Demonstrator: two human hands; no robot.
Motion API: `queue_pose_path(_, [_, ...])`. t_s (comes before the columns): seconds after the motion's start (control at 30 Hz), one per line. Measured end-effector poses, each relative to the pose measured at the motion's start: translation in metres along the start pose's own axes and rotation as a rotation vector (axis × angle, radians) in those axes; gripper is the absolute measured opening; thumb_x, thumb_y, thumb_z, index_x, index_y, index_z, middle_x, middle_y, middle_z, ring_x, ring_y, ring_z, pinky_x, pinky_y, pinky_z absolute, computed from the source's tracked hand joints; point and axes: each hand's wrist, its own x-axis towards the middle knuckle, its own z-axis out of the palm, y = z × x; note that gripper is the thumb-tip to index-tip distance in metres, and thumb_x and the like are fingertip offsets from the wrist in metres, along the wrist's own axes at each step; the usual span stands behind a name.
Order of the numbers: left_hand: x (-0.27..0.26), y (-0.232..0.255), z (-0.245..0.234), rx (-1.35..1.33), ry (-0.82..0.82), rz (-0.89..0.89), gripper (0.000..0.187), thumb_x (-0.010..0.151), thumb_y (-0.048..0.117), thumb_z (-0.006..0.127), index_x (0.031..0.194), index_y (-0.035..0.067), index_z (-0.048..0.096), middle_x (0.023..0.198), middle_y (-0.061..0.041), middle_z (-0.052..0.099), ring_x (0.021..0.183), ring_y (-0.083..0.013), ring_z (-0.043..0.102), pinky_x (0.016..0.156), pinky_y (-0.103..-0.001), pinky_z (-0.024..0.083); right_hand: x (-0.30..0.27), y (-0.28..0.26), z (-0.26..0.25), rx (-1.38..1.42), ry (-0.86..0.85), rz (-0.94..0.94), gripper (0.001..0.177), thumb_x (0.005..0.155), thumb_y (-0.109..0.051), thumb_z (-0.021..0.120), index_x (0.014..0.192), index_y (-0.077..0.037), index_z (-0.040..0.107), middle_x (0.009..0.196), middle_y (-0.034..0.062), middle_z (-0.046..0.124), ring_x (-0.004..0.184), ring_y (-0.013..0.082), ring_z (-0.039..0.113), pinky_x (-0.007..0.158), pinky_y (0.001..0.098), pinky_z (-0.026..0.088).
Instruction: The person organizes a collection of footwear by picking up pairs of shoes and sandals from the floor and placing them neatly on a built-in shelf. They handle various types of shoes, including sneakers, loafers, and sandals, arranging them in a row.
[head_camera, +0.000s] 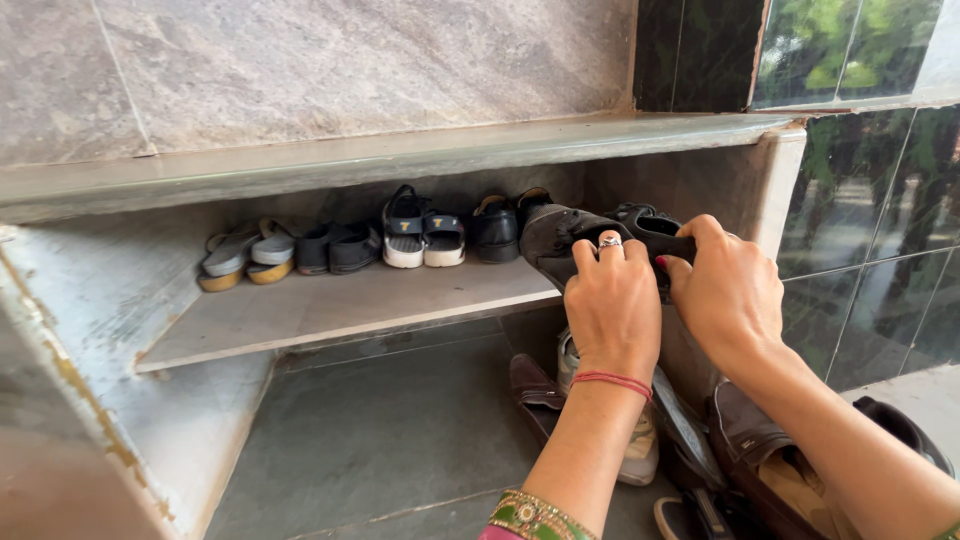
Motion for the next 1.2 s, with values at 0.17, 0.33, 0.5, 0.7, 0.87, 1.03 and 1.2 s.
queue_pose_path(0.17, [0.000, 0.010, 0.043, 0.002, -0.011, 0.058, 0.008, 0.086, 0.014, 0.067, 0.089, 0.009, 0.072, 0.102, -0.004, 0.068, 0.100, -0.0251, 0.062, 0.064, -0.034, 0.056, 0.022, 0.038, 0.021, -0.033, 0.001, -0.016, 0.035, 0.089, -0.028, 0.074, 0.117, -0.009, 0.069, 0.106, 0.0198, 0.073, 0.094, 0.0449, 0.069, 0.081, 0.0539, 0.054])
queue_pose_path(0.33, [0.005, 0.021, 0.088, 0.009, -0.075, 0.057, 0.009, 0.085, 0.014, 0.068, 0.089, 0.008, 0.074, 0.105, -0.004, 0.069, 0.104, -0.0246, 0.062, 0.064, -0.035, 0.057, 0.051, 0.069, 0.040, -0.094, -0.085, 0.023, 0.039, 0.088, -0.028, 0.075, 0.122, -0.011, 0.069, 0.101, 0.0219, 0.075, 0.093, 0.0452, 0.070, 0.082, 0.0537, 0.056])
queue_pose_path(0.5, [0.014, 0.023, 0.131, 0.022, -0.136, 0.052, 0.009, 0.086, 0.013, 0.068, 0.090, 0.008, 0.075, 0.106, -0.004, 0.069, 0.106, -0.0240, 0.061, 0.066, -0.035, 0.058, 0.079, 0.092, 0.068, -0.121, -0.108, 0.030, 0.039, 0.087, -0.029, 0.075, 0.122, -0.012, 0.070, 0.100, 0.0222, 0.074, 0.096, 0.0445, 0.070, 0.083, 0.0530, 0.056])
queue_pose_path(0.7, [0.022, 0.017, 0.175, 0.081, -0.157, 0.076, 0.010, 0.085, 0.014, 0.068, 0.090, 0.009, 0.075, 0.104, -0.003, 0.069, 0.105, -0.0243, 0.061, 0.065, -0.035, 0.058, 0.106, 0.108, 0.098, -0.119, -0.142, 0.010, 0.035, 0.088, -0.027, 0.074, 0.119, -0.011, 0.069, 0.098, 0.0206, 0.075, 0.095, 0.0419, 0.071, 0.083, 0.0525, 0.055])
queue_pose_path(0.87, [0.027, 0.000, 0.211, 0.054, -0.143, 0.067, 0.009, 0.087, 0.012, 0.067, 0.086, 0.009, 0.075, 0.103, -0.004, 0.070, 0.105, -0.0248, 0.063, 0.066, -0.035, 0.059, 0.117, 0.114, 0.126, -0.154, -0.183, -0.040, 0.031, 0.089, -0.024, 0.072, 0.115, -0.009, 0.067, 0.098, 0.0206, 0.074, 0.093, 0.0425, 0.071, 0.081, 0.0528, 0.055])
queue_pose_path(1.03, [0.028, -0.017, 0.243, 0.048, -0.184, 0.032, 0.009, 0.084, 0.010, 0.067, 0.083, 0.008, 0.075, 0.103, -0.006, 0.071, 0.105, -0.0261, 0.064, 0.065, -0.035, 0.060, 0.123, 0.121, 0.153, -0.178, -0.194, -0.092, 0.030, 0.090, -0.025, 0.072, 0.113, -0.007, 0.064, 0.100, 0.0204, 0.073, 0.092, 0.0425, 0.070, 0.079, 0.0526, 0.056])
queue_pose_path(1.2, [0.029, -0.032, 0.269, 0.072, -0.238, 0.023, 0.009, 0.086, 0.008, 0.067, 0.084, 0.008, 0.075, 0.103, -0.006, 0.071, 0.107, -0.0261, 0.064, 0.067, -0.034, 0.061, 0.129, 0.129, 0.182, -0.143, -0.203, -0.069, 0.030, 0.091, -0.024, 0.071, 0.115, -0.008, 0.062, 0.104, 0.0194, 0.073, 0.092, 0.0424, 0.070, 0.078, 0.0520, 0.057])
